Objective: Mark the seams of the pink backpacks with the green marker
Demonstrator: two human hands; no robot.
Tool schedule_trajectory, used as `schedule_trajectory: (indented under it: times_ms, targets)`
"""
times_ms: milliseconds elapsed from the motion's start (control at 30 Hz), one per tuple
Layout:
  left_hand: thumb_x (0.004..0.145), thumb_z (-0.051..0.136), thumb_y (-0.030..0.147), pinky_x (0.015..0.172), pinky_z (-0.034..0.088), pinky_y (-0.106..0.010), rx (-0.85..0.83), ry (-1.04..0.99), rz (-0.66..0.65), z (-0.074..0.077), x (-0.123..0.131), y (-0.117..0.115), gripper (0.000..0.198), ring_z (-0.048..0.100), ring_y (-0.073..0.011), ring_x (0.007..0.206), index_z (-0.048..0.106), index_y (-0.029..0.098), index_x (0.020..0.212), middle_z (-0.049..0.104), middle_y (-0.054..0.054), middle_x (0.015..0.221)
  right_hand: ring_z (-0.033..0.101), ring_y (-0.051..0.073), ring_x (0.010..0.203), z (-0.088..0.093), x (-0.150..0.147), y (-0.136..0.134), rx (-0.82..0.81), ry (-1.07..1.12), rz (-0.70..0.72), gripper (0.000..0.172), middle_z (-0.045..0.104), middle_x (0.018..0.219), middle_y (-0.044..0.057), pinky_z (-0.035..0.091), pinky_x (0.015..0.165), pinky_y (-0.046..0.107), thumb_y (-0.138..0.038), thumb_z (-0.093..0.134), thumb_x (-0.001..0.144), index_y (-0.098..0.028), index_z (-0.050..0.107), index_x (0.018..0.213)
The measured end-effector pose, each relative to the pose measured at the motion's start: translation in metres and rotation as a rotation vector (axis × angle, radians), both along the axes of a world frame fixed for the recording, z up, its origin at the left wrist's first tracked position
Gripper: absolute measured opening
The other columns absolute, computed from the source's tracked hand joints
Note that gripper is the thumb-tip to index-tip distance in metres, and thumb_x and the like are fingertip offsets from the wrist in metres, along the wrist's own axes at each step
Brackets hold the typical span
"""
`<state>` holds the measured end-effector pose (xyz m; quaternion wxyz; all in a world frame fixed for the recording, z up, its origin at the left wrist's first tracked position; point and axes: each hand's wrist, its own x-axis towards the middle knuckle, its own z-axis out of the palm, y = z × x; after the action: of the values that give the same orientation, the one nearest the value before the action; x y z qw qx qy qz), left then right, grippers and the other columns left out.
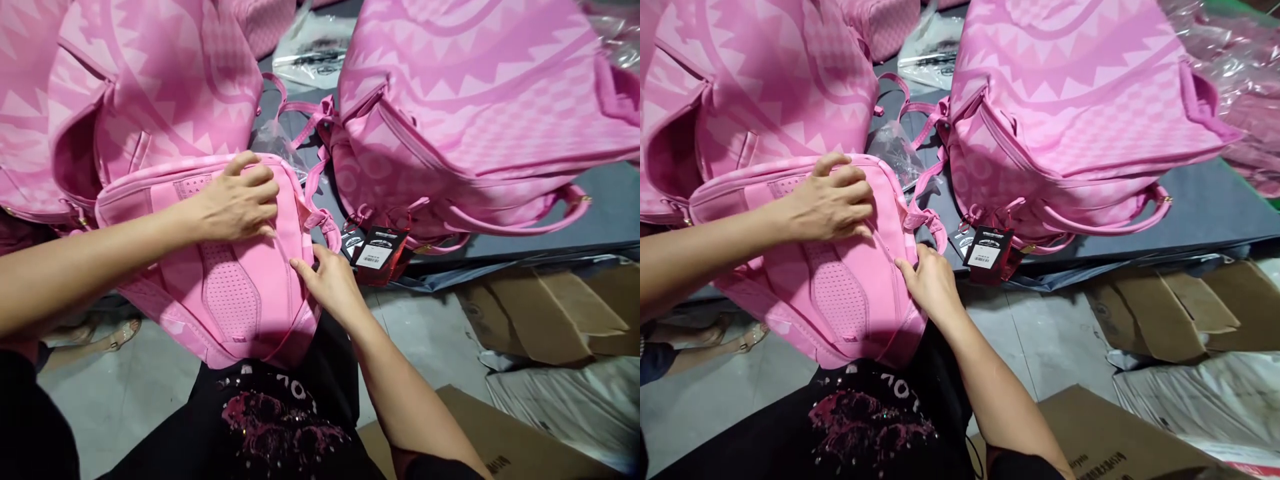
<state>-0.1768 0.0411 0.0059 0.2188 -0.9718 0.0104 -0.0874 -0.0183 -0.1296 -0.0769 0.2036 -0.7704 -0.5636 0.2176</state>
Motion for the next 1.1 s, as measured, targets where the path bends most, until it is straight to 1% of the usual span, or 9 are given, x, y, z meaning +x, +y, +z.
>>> schedule_trajectory:
  times_ms: [167,267,333,433,667,800,933,1000,1100]
  targets:
    - [0.094,0.046,0.066,0.092,0.041,-0.043,-0.106,-0.033,-0.066,-0.023,-0.001,-0.031,0.047,0.052,-0.0215,0.091,0.059,0.022,0.087,0.064,-0.004,0.093,0.061,0.02,0.072,0.0,0.004,-0.007,0.064,0.041,0.029,0.029,0.07,0.09,0.008,0.036,0.062,0.029,-0.035,0.06,0.095,-0.013,0.065,0.113]
    - [0.098,0.047,0.057,0.1,0.038,-0.04,-0.028,-0.234,-0.142,-0.041,-0.01,-0.036,0.038,0.054,-0.0199,0.097,0.061,0.022,0.093,0.067,-0.002,0.095,0.061,0.019,0.076,-0.002,0.003,-0.014,0.303,-0.167,-0.027,0.029,0.069,0.102,0.01,0.037,0.061,0.029,-0.035,0.059,0.097,-0.016,0.065,0.117]
    - [0.1,0.047,0.044,0.1,0.038,-0.038,0.012,-0.355,-0.188,-0.049,-0.014,-0.032,0.027,0.055,-0.0185,0.097,0.062,0.022,0.095,0.068,-0.001,0.095,0.06,0.016,0.073,-0.003,0.003,-0.012,0.451,-0.321,0.084,0.022,0.068,0.099,0.007,0.034,0.057,0.028,-0.032,0.051,0.101,-0.018,0.068,0.104]
    - [0.096,0.05,0.026,0.093,0.041,-0.036,0.025,-0.417,-0.203,-0.058,-0.015,-0.026,0.014,0.056,-0.0176,0.094,0.063,0.022,0.093,0.069,-0.001,0.093,0.053,0.012,0.064,-0.003,0.007,0.001,0.538,-0.51,0.342,0.028,0.064,0.086,0.003,0.027,0.052,0.029,-0.022,0.043,0.104,-0.02,0.069,0.096]
    - [0.095,0.05,0.024,0.088,0.043,-0.035,-0.013,-0.456,-0.203,-0.07,-0.004,-0.02,0.011,0.058,-0.018,0.09,0.06,0.021,0.088,0.069,-0.001,0.089,0.044,0.013,0.059,-0.008,0.021,0.037,0.608,-0.666,0.655,0.035,0.058,0.075,0.003,0.025,0.051,0.031,-0.015,0.034,0.104,-0.016,0.067,0.091]
    - [0.097,0.045,0.028,0.097,0.041,-0.039,-0.085,-0.5,-0.115,-0.066,-0.003,-0.015,0.017,0.058,-0.0187,0.1,0.055,0.022,0.11,0.069,-0.003,0.101,0.041,0.012,0.057,-0.016,0.029,0.042,0.686,-0.672,0.628,0.033,0.057,0.072,0.002,0.026,0.051,0.031,-0.016,0.037,0.103,-0.017,0.066,0.086]
    - [0.098,0.04,0.044,0.103,0.036,-0.05,-0.163,-0.753,0.088,-0.067,-0.011,-0.011,0.031,0.051,-0.0256,0.119,0.044,0.027,0.125,0.06,-0.008,0.121,0.044,0.012,0.059,0.002,0.025,0.07,0.66,-0.604,0.536,0.037,0.058,0.077,0.004,0.026,0.051,0.03,-0.02,0.031,0.103,-0.02,0.064,0.086]
    - [0.097,0.043,0.046,0.097,0.037,-0.05,-0.215,-0.802,-0.033,-0.073,-0.016,-0.01,0.026,0.053,-0.0257,0.11,0.047,0.029,0.117,0.062,-0.007,0.113,0.05,0.012,0.065,0.019,0.017,0.096,0.594,-0.487,0.451,0.031,0.061,0.086,0.004,0.03,0.055,0.028,-0.02,0.035,0.102,-0.02,0.063,0.089]
    - [0.095,0.055,0.038,0.086,0.042,-0.041,-0.252,-0.589,-0.274,-0.084,-0.017,-0.01,0.013,0.056,-0.0212,0.094,0.054,0.027,0.102,0.066,-0.003,0.094,0.059,0.015,0.078,0.041,0.008,0.129,0.506,-0.361,0.359,0.023,0.063,0.098,0.006,0.04,0.068,0.029,-0.016,0.04,0.101,-0.016,0.063,0.096]
